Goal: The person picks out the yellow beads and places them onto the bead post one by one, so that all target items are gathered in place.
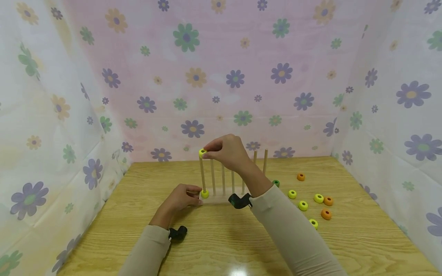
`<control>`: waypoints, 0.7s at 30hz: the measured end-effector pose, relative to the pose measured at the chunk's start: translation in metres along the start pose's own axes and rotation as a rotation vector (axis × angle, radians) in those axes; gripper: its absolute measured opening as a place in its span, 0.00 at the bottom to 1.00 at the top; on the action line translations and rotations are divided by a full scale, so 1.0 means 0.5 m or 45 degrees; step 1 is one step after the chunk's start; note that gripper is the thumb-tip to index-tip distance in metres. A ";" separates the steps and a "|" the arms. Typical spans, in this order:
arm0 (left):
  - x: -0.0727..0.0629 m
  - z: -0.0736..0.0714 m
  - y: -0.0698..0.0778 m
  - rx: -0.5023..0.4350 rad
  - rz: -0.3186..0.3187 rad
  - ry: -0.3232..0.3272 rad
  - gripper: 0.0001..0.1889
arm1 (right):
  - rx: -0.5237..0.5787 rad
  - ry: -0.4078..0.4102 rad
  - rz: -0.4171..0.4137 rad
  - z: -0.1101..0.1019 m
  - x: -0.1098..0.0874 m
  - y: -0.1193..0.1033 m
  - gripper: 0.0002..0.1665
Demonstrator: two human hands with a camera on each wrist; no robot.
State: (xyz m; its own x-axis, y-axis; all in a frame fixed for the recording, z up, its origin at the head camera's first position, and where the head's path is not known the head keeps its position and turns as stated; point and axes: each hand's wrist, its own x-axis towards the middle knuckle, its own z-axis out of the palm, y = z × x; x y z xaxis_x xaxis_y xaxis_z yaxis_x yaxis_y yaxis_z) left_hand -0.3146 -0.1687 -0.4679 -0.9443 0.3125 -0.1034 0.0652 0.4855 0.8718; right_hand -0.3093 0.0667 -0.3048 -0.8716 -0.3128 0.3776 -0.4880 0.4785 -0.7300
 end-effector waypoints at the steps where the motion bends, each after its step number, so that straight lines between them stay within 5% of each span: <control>1: 0.000 0.000 0.000 0.002 0.000 0.000 0.26 | 0.002 0.000 0.005 0.000 0.000 -0.001 0.08; 21: -0.001 0.001 0.000 -0.004 0.011 -0.008 0.27 | -0.019 0.026 0.063 0.015 0.001 -0.019 0.09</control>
State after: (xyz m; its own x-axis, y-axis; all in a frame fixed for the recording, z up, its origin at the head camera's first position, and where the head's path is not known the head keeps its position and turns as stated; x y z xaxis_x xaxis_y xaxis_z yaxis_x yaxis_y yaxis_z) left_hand -0.3139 -0.1684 -0.4680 -0.9416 0.3218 -0.0993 0.0721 0.4805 0.8741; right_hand -0.3049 0.0557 -0.3019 -0.8952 -0.2718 0.3531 -0.4450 0.5054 -0.7393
